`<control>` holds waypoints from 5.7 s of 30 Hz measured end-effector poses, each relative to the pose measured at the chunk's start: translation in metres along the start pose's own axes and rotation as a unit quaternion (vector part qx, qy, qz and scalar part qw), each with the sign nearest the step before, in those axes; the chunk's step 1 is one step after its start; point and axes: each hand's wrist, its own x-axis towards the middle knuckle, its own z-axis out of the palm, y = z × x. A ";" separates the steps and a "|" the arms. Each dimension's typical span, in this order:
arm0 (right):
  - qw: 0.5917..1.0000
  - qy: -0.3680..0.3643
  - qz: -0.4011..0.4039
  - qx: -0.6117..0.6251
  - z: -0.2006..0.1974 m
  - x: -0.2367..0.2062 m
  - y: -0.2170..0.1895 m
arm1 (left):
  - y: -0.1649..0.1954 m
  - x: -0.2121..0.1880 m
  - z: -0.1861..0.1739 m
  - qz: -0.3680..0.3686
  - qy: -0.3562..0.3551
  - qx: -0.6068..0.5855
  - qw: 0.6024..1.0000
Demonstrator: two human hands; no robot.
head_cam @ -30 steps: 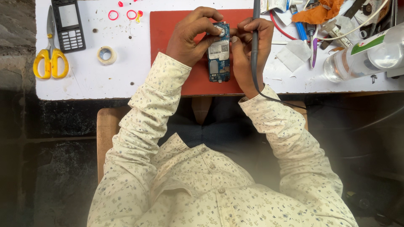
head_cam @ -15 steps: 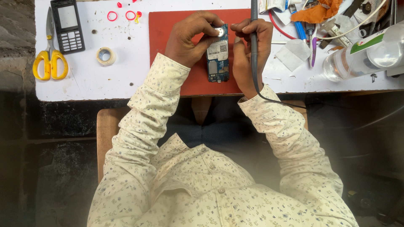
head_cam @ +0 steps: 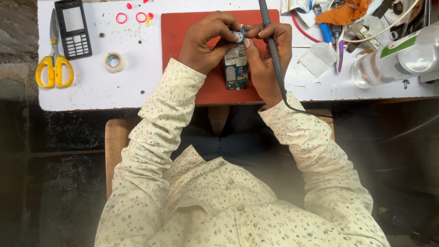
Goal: The person repairs a disassembled mobile phone at a workbench. They hold the phone's mainboard and use a soldering iron to work on the board, reposition small components and the camera module, and turn the board over to solder different sides.
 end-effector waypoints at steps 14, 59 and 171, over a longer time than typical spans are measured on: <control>0.999 -0.002 -0.013 -0.045 0.001 -0.002 0.007 | -0.002 -0.005 0.004 -0.046 -0.003 0.011 0.999; 0.999 -0.006 -0.018 -0.045 -0.004 -0.002 0.005 | -0.013 -0.005 0.007 -0.112 -0.031 -0.122 0.986; 0.997 -0.001 -0.026 -0.068 0.004 -0.002 0.000 | -0.005 -0.006 0.009 -0.177 0.045 -0.116 0.976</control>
